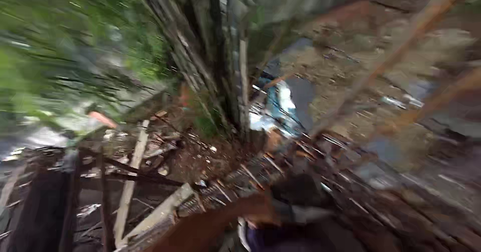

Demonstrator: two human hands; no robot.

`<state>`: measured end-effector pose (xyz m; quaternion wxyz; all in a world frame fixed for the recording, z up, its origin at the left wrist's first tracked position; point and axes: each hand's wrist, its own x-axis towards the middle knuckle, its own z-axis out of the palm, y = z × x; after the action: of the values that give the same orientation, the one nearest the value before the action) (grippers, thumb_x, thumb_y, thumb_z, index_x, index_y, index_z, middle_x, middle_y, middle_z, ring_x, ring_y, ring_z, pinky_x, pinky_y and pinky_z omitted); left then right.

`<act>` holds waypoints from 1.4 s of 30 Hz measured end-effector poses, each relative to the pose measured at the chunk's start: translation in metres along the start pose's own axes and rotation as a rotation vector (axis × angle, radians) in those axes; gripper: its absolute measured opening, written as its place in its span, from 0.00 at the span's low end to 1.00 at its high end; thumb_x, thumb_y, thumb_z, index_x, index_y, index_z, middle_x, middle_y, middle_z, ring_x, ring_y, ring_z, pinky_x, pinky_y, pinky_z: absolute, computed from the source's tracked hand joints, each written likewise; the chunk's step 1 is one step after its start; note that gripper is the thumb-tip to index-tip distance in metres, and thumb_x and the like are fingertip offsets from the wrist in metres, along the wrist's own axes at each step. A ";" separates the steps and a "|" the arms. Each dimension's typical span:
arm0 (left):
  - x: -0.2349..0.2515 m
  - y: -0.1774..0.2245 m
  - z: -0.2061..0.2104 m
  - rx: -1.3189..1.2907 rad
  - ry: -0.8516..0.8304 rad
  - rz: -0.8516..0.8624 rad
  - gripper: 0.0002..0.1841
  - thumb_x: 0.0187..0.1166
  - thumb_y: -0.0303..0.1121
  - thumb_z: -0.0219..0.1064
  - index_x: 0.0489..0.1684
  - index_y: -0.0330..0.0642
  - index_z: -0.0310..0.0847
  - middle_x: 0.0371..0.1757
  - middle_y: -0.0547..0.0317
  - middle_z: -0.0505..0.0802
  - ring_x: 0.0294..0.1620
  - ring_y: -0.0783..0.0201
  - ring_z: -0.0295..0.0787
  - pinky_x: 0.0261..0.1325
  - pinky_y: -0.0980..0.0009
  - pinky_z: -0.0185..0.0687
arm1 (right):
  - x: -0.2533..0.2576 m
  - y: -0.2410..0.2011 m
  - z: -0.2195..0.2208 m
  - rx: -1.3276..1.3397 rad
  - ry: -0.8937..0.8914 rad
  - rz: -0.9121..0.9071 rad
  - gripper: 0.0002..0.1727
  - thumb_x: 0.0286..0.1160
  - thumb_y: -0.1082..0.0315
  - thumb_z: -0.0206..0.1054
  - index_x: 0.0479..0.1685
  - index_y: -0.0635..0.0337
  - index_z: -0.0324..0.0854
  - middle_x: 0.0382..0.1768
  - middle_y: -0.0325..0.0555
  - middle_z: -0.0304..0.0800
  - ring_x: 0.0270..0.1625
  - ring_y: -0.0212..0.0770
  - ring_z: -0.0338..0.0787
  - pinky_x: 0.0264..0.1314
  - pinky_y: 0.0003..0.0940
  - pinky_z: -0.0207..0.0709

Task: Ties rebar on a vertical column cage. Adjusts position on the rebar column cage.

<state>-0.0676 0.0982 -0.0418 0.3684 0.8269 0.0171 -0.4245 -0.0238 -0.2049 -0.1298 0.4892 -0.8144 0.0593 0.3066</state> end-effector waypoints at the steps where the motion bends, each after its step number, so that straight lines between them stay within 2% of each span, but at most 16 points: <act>1: 0.000 -0.002 0.002 -0.106 -0.060 -0.051 0.20 0.79 0.41 0.73 0.55 0.29 0.86 0.48 0.37 0.92 0.45 0.46 0.91 0.50 0.45 0.87 | 0.002 -0.001 0.002 0.026 0.031 0.035 0.24 0.87 0.60 0.64 0.72 0.70 0.78 0.64 0.62 0.87 0.64 0.49 0.88 0.72 0.50 0.79; 2: 0.001 -0.005 0.004 -0.186 -0.116 -0.092 0.18 0.82 0.41 0.71 0.58 0.33 0.86 0.45 0.42 0.92 0.39 0.54 0.88 0.43 0.53 0.85 | 0.004 -0.001 0.003 0.050 0.038 0.061 0.20 0.87 0.61 0.64 0.65 0.70 0.82 0.58 0.62 0.89 0.61 0.51 0.89 0.69 0.52 0.79; 3: 0.006 -0.009 0.006 -0.232 -0.130 -0.103 0.15 0.82 0.40 0.70 0.52 0.36 0.87 0.37 0.49 0.90 0.29 0.61 0.83 0.32 0.61 0.80 | 0.010 -0.002 0.003 0.048 0.009 0.086 0.20 0.88 0.58 0.64 0.63 0.68 0.84 0.57 0.60 0.91 0.60 0.52 0.90 0.69 0.55 0.79; 6: 0.014 -0.018 0.006 -0.240 -0.163 -0.092 0.12 0.82 0.39 0.70 0.42 0.36 0.88 0.24 0.55 0.86 0.15 0.68 0.74 0.19 0.71 0.71 | 0.024 -0.032 0.010 0.008 -0.185 0.136 0.22 0.92 0.54 0.57 0.62 0.65 0.85 0.54 0.54 0.92 0.57 0.46 0.90 0.68 0.52 0.80; 9: 0.016 -0.009 -0.004 -0.178 -0.193 -0.109 0.11 0.82 0.37 0.70 0.43 0.36 0.86 0.18 0.57 0.84 0.12 0.68 0.73 0.18 0.73 0.71 | 0.042 -0.059 0.023 0.011 -0.264 0.260 0.24 0.94 0.54 0.53 0.62 0.70 0.81 0.44 0.52 0.92 0.42 0.40 0.92 0.53 0.41 0.86; 11: 0.016 0.000 -0.007 -0.157 -0.196 -0.123 0.10 0.81 0.35 0.71 0.42 0.35 0.85 0.16 0.56 0.84 0.10 0.68 0.73 0.15 0.74 0.69 | 0.055 -0.065 0.029 0.014 -0.217 0.406 0.23 0.91 0.54 0.57 0.64 0.68 0.79 0.40 0.51 0.93 0.36 0.40 0.93 0.45 0.38 0.87; 14: 0.016 0.010 -0.005 -0.151 -0.188 -0.156 0.09 0.77 0.33 0.75 0.40 0.35 0.85 0.15 0.55 0.83 0.09 0.67 0.73 0.14 0.73 0.68 | 0.060 -0.061 0.041 0.145 -0.101 0.493 0.18 0.84 0.69 0.64 0.66 0.71 0.75 0.42 0.55 0.88 0.34 0.41 0.90 0.41 0.36 0.87; 17: 0.015 0.028 -0.010 0.208 -0.172 -0.148 0.11 0.76 0.37 0.75 0.43 0.39 0.86 0.23 0.52 0.87 0.17 0.60 0.80 0.23 0.62 0.77 | 0.064 -0.057 0.049 0.301 -0.039 0.544 0.13 0.78 0.77 0.65 0.59 0.69 0.76 0.39 0.53 0.89 0.30 0.39 0.89 0.36 0.33 0.86; 19: 0.012 0.055 -0.014 0.573 -0.194 -0.142 0.12 0.75 0.39 0.72 0.44 0.40 0.87 0.38 0.45 0.91 0.39 0.46 0.90 0.41 0.42 0.84 | 0.067 -0.053 0.049 0.334 -0.050 0.552 0.10 0.81 0.76 0.63 0.56 0.69 0.77 0.36 0.50 0.90 0.28 0.37 0.89 0.34 0.31 0.86; 20: 0.009 0.070 -0.012 0.699 -0.210 -0.156 0.12 0.75 0.38 0.72 0.42 0.37 0.86 0.43 0.41 0.91 0.47 0.41 0.89 0.46 0.37 0.81 | 0.067 -0.050 0.048 0.336 -0.064 0.530 0.09 0.83 0.74 0.62 0.55 0.69 0.78 0.36 0.49 0.90 0.28 0.37 0.89 0.33 0.31 0.85; 23: 0.006 0.088 -0.003 0.847 -0.189 -0.128 0.11 0.77 0.37 0.72 0.45 0.37 0.87 0.48 0.40 0.91 0.54 0.38 0.89 0.50 0.37 0.81 | 0.060 -0.046 0.045 0.329 -0.091 0.418 0.10 0.87 0.70 0.60 0.53 0.69 0.79 0.35 0.47 0.90 0.28 0.35 0.88 0.34 0.28 0.84; 29: 0.026 0.027 0.009 0.436 -0.066 -0.017 0.10 0.70 0.38 0.74 0.44 0.45 0.89 0.41 0.49 0.92 0.45 0.46 0.90 0.44 0.40 0.83 | 0.054 -0.047 0.044 0.352 0.028 0.398 0.08 0.79 0.76 0.67 0.51 0.69 0.76 0.30 0.48 0.89 0.23 0.35 0.86 0.26 0.28 0.81; 33: 0.027 -0.002 0.028 -0.254 -0.040 0.001 0.12 0.68 0.28 0.78 0.47 0.38 0.89 0.40 0.49 0.92 0.41 0.56 0.89 0.48 0.53 0.85 | 0.049 -0.045 0.043 0.468 0.087 0.286 0.10 0.78 0.76 0.68 0.54 0.68 0.77 0.34 0.50 0.90 0.30 0.39 0.90 0.36 0.34 0.87; 36: 0.024 -0.011 0.036 -0.587 -0.044 0.025 0.09 0.68 0.23 0.75 0.43 0.35 0.87 0.34 0.53 0.90 0.33 0.62 0.87 0.39 0.65 0.84 | 0.051 -0.045 0.043 0.555 0.096 0.279 0.10 0.78 0.77 0.68 0.53 0.66 0.75 0.36 0.50 0.91 0.32 0.40 0.92 0.36 0.34 0.88; 39: 0.025 -0.008 0.029 -0.421 -0.047 0.040 0.10 0.77 0.34 0.74 0.45 0.36 0.86 0.34 0.52 0.90 0.34 0.61 0.85 0.41 0.62 0.81 | 0.051 -0.045 0.043 0.609 0.086 0.311 0.10 0.80 0.76 0.66 0.55 0.65 0.74 0.35 0.50 0.91 0.31 0.40 0.92 0.35 0.33 0.88; 42: 0.018 0.003 0.020 -0.055 0.084 0.029 0.20 0.86 0.49 0.65 0.58 0.40 0.86 0.42 0.46 0.93 0.43 0.49 0.90 0.53 0.43 0.83 | 0.054 -0.044 0.044 0.650 0.087 0.331 0.11 0.81 0.75 0.66 0.56 0.64 0.74 0.35 0.49 0.91 0.29 0.38 0.90 0.33 0.31 0.86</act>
<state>-0.0685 0.0787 -0.0600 0.3962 0.8336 0.0321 -0.3836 0.0181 -0.1349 -0.1412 0.6633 -0.6079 0.3054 0.3119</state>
